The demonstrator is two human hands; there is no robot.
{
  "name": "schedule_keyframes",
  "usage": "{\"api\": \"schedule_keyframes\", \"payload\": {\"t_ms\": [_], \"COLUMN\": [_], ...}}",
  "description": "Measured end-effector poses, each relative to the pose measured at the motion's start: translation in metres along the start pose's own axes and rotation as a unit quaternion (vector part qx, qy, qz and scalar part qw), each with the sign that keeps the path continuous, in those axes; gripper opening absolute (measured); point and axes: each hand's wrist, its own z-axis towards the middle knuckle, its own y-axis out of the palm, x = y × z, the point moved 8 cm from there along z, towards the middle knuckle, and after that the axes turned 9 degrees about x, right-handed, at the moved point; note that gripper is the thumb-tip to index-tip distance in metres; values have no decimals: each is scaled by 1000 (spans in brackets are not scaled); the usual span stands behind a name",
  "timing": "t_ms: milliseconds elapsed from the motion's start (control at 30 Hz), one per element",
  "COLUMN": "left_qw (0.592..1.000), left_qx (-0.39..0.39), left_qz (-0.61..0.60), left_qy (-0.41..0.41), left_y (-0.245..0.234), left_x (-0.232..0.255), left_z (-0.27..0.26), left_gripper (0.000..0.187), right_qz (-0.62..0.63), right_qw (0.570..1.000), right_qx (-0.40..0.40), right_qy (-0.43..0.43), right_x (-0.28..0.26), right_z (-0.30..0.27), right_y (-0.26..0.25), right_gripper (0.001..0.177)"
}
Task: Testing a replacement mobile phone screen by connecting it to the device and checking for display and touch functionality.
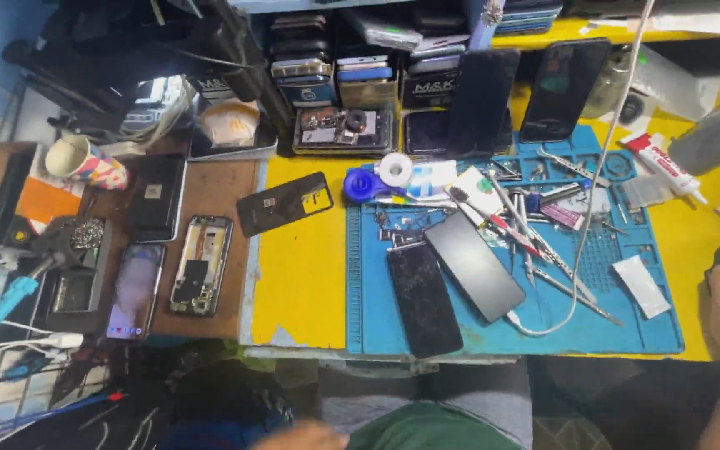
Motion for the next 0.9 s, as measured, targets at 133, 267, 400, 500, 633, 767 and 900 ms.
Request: {"api": "schedule_keyframes", "payload": {"t_ms": [133, 267, 400, 500, 633, 767, 900], "left_qw": [995, 903, 917, 908, 889, 878, 860], "left_qx": [-10, 335, 267, 239, 283, 328, 333], "left_qz": [91, 188, 206, 241, 225, 187, 189], "left_qy": [41, 195, 214, 246, 280, 293, 337], "left_y": [-120, -200, -199, -189, -191, -197, -190], "left_x": [176, 228, 222, 218, 216, 211, 209], "left_z": [27, 98, 134, 141, 136, 139, 149], "left_gripper": [37, 31, 39, 35, 14, 8, 14], "right_qz": [0, -13, 12, 106, 106, 113, 117], "right_qw": [999, 997, 999, 979, 979, 983, 985], "right_qx": [-2, 30, 21, -133, -149, -140, -122], "right_qy": [34, -77, -47, 112, 84, 46, 22], "right_x": [-1, -4, 42, 89, 92, 87, 89], "right_z": [0, 1, 10, 4, 7, 8, 9], "right_y": [-2, -12, 12, 50, 51, 47, 49], "right_gripper": [40, 43, 40, 41, 39, 36, 34]}}
